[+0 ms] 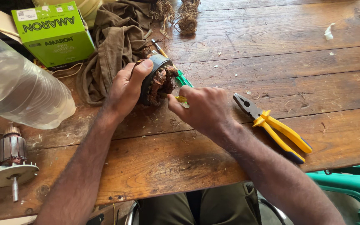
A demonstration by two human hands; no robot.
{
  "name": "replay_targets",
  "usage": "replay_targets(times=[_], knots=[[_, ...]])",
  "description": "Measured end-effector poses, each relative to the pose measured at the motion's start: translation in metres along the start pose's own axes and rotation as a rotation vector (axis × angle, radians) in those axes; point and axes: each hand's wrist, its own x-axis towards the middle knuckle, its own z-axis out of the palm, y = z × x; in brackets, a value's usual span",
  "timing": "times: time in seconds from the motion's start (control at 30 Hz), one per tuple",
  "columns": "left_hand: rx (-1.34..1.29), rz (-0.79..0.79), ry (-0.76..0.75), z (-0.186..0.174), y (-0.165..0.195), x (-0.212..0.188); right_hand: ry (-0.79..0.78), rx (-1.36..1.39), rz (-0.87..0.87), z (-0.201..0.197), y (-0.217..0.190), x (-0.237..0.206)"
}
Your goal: The person works at a wooden table extracting copper windings from an electric motor stator. They hold the motor housing with one hand while prying and pulling the copper coil windings loose with a screwdriver and pliers, working the windings free by hand and setting debris aside.
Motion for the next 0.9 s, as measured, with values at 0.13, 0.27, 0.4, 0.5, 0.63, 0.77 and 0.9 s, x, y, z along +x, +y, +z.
replay_targets(times=[0.13, 0.27, 0.4, 0.5, 0.63, 0.77, 0.9], knots=[[0.024, -0.032, 0.006, -0.001, 0.000, 0.001, 0.019, -0.026, 0.033, -0.013, -0.006, 0.001], [0.036, 0.005, 0.001, 0.000, 0.001, 0.001, -0.020, -0.024, 0.086, -0.019, -0.012, 0.003], [0.041, -0.013, -0.008, -0.001, 0.001, 0.000, -0.103, 0.008, 0.140, -0.022, -0.013, 0.006], [0.031, 0.010, -0.008, -0.001, 0.001, 0.001, -0.137, 0.015, 0.152, -0.023, -0.012, 0.007], [-0.032, 0.008, -0.029, 0.000, 0.001, 0.001, -0.142, 0.044, 0.138, -0.021, -0.012, 0.006], [-0.041, 0.002, -0.036, 0.000, 0.002, 0.000, -0.150, 0.066, 0.137, -0.021, -0.011, 0.007], [-0.047, -0.014, -0.027, 0.001, 0.002, -0.001, -0.193, 0.086, 0.151, -0.021, -0.012, 0.007]])
